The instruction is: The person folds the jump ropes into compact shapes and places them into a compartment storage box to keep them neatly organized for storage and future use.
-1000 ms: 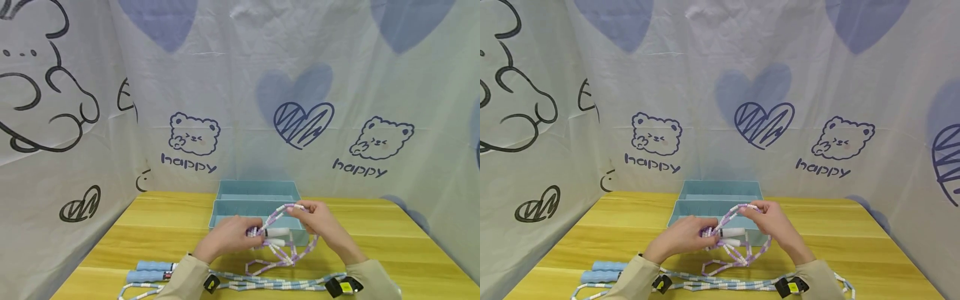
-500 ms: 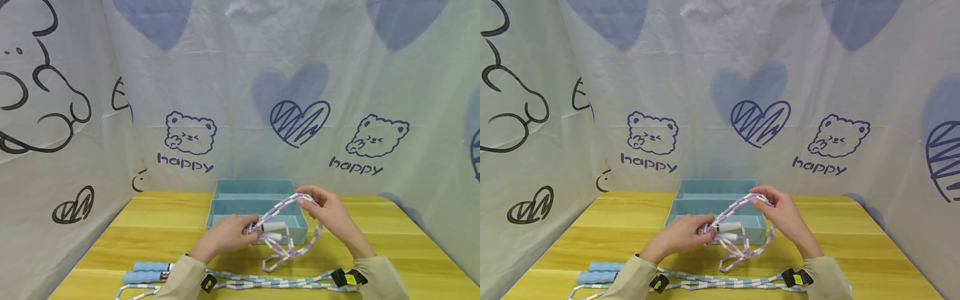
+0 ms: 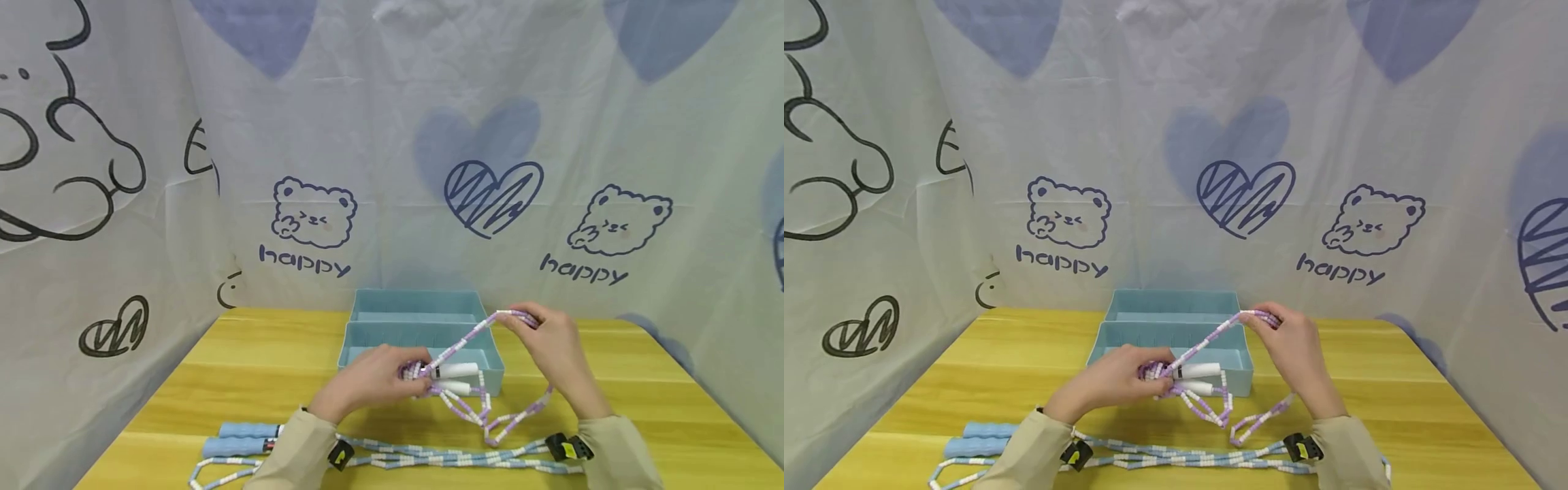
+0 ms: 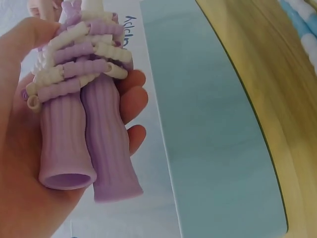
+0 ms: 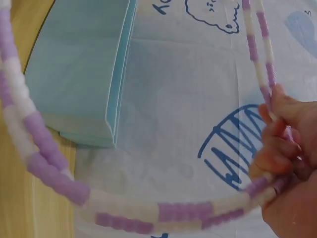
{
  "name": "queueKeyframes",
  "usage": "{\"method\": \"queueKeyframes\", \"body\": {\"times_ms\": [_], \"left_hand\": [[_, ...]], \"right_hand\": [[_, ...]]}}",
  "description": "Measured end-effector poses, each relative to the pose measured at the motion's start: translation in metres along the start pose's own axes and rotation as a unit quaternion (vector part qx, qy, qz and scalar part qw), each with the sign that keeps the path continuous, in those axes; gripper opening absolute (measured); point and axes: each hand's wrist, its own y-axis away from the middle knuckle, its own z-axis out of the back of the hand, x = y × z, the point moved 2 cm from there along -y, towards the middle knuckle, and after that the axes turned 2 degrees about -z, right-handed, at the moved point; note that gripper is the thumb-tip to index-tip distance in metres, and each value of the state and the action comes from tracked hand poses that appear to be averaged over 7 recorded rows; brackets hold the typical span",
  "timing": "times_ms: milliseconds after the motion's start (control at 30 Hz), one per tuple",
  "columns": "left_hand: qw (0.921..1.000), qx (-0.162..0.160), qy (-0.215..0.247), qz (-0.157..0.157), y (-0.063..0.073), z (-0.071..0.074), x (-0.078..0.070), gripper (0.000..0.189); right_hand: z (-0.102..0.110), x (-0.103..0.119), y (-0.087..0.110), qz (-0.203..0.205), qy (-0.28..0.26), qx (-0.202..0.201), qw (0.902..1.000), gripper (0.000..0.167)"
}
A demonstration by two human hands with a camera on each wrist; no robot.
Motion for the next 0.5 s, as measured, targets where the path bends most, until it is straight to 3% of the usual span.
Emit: {"method": "queueKeyframes", "body": {"times_ms": [100, 233, 367, 500], "left_hand": [[0.9999, 0.007, -0.003, -0.009, -0.001, 0.004, 0.001, 0.009], [0.9997, 0.02, 0.012, -0.001, -0.001, 0.006, 0.003, 0.01], [0.9994, 0.016, 0.028, 0.016, 0.0, 0.005, 0.004, 0.016], [0.9993, 0.02, 0.02, 0.026, 0.0, 0.003, 0.002, 0.037]], "right_hand": [[0.002, -0.003, -0.003, 0.017, 0.019, 0.028, 0.9993, 0.029], [0.004, -0.008, -0.005, 0.008, 0.034, 0.053, 0.998, 0.028], [0.005, -0.015, -0.005, -0.024, 0.088, 0.033, 0.9953, 0.036], [0.001, -0.021, -0.004, -0.036, 0.157, 0.026, 0.9867, 0.045]]}}
